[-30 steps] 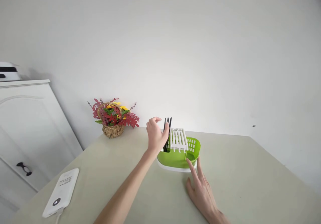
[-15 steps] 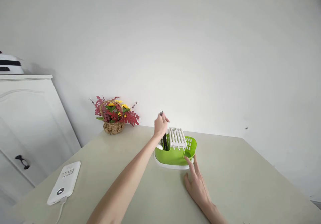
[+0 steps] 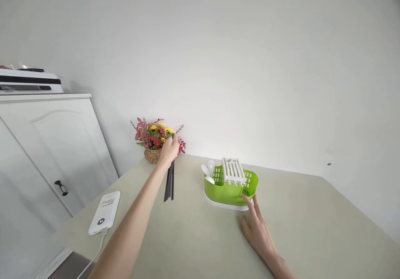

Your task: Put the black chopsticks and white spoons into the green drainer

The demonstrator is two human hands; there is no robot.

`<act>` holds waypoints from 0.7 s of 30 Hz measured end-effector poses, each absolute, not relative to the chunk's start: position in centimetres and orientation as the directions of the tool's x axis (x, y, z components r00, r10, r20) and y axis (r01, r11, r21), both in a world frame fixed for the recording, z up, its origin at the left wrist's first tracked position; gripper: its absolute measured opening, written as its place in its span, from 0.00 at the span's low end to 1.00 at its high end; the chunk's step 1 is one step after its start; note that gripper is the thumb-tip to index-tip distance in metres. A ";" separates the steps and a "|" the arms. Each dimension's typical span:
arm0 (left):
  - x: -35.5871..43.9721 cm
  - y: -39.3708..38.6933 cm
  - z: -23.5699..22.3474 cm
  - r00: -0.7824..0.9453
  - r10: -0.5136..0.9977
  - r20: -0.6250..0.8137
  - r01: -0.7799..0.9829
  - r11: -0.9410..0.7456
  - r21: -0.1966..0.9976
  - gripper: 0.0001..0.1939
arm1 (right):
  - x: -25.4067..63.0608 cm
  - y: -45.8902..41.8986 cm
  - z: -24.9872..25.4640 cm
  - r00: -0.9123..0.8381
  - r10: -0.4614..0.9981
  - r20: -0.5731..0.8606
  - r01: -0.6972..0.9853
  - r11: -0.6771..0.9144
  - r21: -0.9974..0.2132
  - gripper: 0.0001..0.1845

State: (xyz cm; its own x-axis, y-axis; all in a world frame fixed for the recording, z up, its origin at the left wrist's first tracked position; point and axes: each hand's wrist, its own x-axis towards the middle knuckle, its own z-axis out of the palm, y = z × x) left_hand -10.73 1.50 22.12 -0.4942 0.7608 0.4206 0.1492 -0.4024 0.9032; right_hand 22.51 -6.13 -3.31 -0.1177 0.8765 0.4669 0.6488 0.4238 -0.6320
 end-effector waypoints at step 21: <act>-15.4 -0.1 3.0 -0.340 0.935 0.102 0.851 0.259 0.457 0.13 | 23.0 -5.8 -4.3 -0.096 0.894 0.438 0.666 0.385 -0.639 0.38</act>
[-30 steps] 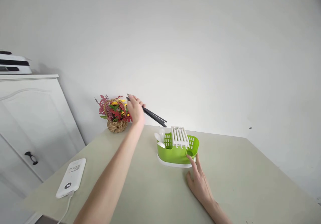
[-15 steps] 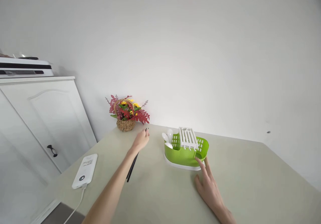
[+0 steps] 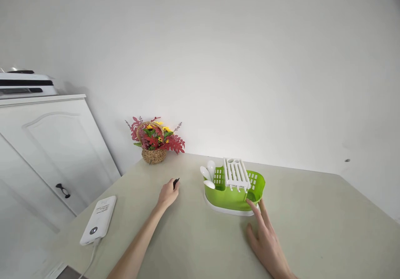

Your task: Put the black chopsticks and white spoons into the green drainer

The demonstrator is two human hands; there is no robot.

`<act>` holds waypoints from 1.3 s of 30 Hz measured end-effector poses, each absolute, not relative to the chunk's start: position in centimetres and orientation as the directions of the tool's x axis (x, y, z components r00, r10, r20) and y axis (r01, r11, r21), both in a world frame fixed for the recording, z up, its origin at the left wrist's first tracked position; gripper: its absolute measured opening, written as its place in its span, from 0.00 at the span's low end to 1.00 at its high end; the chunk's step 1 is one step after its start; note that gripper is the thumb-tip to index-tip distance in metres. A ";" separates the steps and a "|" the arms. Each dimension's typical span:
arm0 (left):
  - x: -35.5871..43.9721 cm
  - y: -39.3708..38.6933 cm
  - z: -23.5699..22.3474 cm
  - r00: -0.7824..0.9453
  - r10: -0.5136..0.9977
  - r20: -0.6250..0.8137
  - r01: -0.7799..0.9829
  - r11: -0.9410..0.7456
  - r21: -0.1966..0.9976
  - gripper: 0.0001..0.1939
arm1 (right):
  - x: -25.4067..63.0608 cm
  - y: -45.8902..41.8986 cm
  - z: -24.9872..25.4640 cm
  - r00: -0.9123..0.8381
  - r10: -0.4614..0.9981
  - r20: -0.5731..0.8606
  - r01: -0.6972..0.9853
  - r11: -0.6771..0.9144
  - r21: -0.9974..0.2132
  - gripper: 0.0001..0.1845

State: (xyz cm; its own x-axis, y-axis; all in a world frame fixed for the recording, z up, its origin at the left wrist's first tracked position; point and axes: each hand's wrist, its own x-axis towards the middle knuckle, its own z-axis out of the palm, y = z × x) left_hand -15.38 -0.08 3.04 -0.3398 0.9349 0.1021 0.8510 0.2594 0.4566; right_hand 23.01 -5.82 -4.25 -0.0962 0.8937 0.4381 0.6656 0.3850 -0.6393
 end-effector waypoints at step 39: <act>-4.5 2.5 16.3 0.507 0.851 0.137 0.761 -0.516 0.393 0.44 | 22.6 -6.1 -3.5 -0.086 0.909 0.408 0.677 0.354 -0.645 0.36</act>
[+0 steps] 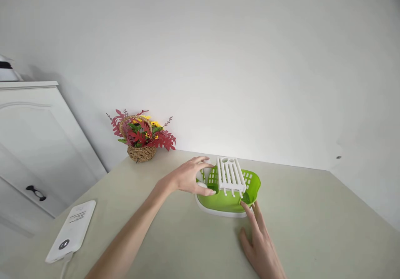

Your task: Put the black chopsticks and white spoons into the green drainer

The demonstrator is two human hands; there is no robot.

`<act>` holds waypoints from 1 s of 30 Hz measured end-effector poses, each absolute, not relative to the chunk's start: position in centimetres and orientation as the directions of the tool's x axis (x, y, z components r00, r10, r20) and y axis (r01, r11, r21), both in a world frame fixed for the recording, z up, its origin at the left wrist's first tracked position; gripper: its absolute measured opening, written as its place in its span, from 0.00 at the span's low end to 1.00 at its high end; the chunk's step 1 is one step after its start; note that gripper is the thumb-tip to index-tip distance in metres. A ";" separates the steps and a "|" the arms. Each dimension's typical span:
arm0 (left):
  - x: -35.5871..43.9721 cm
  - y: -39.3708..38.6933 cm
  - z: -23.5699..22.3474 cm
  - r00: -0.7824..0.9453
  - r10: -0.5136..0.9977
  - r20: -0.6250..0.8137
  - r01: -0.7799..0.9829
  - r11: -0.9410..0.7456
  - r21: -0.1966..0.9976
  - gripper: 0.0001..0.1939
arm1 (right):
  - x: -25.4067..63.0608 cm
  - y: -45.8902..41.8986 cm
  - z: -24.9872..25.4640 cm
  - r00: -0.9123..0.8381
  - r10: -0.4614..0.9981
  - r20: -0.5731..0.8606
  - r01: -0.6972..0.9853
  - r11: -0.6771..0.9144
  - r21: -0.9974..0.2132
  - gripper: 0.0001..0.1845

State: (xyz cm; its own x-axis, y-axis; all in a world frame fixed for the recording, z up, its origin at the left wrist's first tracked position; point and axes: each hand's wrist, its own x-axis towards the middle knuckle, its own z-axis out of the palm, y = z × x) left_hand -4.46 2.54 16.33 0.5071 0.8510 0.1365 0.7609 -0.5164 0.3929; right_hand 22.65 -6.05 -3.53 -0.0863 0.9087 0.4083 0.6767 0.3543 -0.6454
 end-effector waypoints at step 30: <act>-3.3 1.6 13.9 0.471 0.816 0.336 0.796 -0.557 0.236 0.20 | 22.8 -6.3 -3.7 -0.080 0.911 0.405 0.679 0.347 -0.647 0.35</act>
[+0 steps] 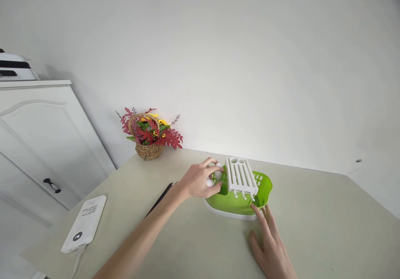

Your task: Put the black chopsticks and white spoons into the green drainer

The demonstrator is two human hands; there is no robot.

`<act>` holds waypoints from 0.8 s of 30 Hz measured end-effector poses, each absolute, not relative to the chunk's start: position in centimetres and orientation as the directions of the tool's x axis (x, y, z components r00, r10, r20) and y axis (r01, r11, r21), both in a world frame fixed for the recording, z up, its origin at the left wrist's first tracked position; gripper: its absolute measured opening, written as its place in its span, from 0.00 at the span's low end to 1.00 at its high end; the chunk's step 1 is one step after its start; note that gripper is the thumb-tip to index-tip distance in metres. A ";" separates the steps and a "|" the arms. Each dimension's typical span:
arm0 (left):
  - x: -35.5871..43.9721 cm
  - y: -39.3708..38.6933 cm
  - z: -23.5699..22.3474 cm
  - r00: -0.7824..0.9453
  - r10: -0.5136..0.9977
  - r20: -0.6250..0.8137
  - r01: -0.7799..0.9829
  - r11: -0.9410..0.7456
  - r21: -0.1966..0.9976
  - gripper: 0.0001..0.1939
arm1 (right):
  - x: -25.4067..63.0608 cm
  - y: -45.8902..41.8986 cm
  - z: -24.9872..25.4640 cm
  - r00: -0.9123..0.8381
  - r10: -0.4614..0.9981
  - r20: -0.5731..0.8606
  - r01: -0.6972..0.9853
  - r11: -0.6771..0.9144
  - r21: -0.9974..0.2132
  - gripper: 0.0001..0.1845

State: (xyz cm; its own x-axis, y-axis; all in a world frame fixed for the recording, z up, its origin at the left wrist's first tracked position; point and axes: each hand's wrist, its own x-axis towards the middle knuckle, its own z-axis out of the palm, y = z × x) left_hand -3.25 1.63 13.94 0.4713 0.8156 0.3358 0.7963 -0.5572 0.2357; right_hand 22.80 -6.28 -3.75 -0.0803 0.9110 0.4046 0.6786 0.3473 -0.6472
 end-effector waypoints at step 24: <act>-0.6 4.0 13.2 0.323 0.850 0.415 0.817 -0.472 0.331 0.06 | 23.5 -5.9 -4.3 -0.115 0.919 0.378 0.693 0.346 -0.632 0.37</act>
